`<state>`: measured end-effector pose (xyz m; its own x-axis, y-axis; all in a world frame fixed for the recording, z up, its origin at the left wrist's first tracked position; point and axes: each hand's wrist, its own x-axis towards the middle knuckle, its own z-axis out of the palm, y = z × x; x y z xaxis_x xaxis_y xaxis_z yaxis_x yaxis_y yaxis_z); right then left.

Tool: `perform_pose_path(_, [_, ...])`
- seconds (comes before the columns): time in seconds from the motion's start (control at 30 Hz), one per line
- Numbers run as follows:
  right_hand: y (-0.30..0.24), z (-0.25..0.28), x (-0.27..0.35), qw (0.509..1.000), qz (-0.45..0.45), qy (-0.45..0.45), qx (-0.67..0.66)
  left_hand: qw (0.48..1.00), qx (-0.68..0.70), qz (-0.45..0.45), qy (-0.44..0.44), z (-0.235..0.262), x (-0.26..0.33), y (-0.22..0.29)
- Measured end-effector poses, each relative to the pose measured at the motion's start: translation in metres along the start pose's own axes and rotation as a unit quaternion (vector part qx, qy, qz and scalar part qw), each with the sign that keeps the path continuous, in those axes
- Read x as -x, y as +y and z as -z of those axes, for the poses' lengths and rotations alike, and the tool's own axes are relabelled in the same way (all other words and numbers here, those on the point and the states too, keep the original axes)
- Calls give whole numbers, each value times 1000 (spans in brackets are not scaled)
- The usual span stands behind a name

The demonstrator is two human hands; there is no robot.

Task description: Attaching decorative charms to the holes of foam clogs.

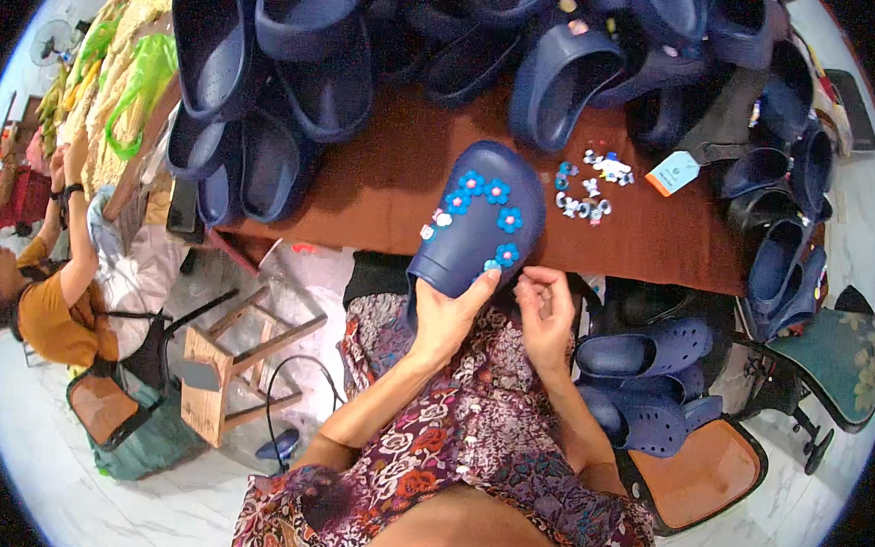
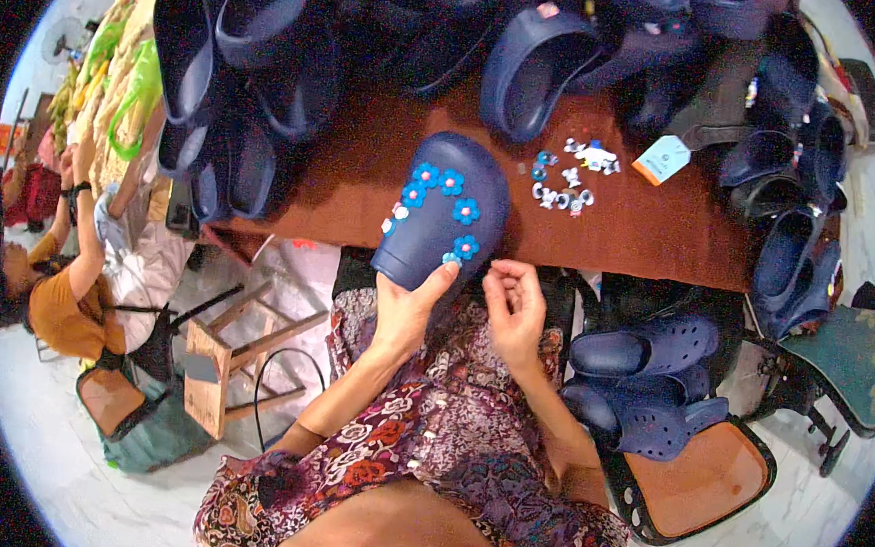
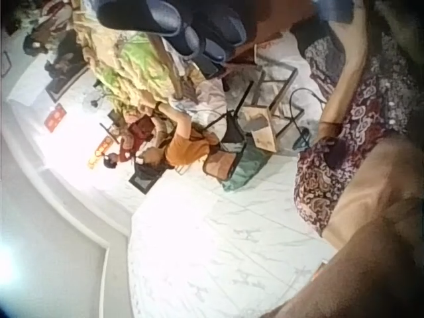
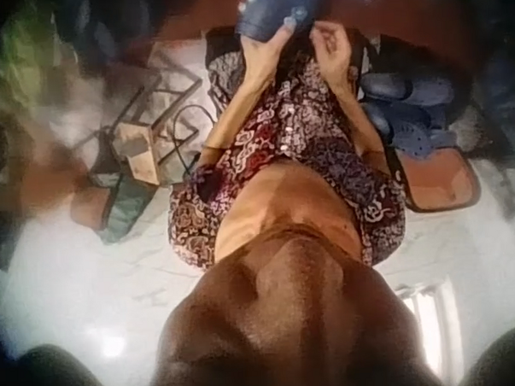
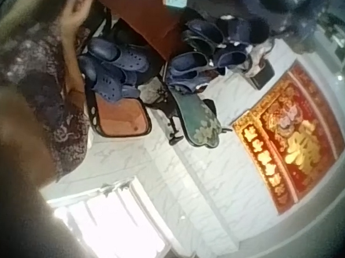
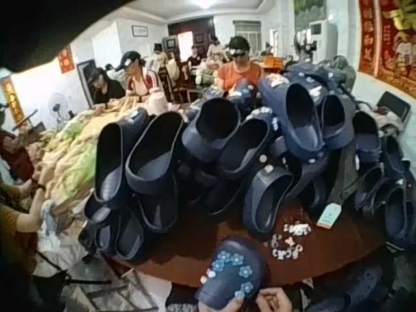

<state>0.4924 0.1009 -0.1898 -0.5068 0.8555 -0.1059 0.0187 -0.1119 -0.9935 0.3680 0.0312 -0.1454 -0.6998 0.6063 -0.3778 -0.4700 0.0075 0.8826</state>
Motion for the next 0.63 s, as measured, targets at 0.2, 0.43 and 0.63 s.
perform_pose_path(0.2, [30, -8, 35, 989, 5, -108, 98, 987, 151, 44, -41, -13, -6, 16])
perform_pose_path(0.43, [35, -11, 54, 993, -49, -53, 97, 981, 162, 35, -105, -35, 1, 9])
perform_pose_path(0.63, [37, 5, 30, 997, 34, 46, -45, 959, -3, -98, -266, -50, 12, 10])
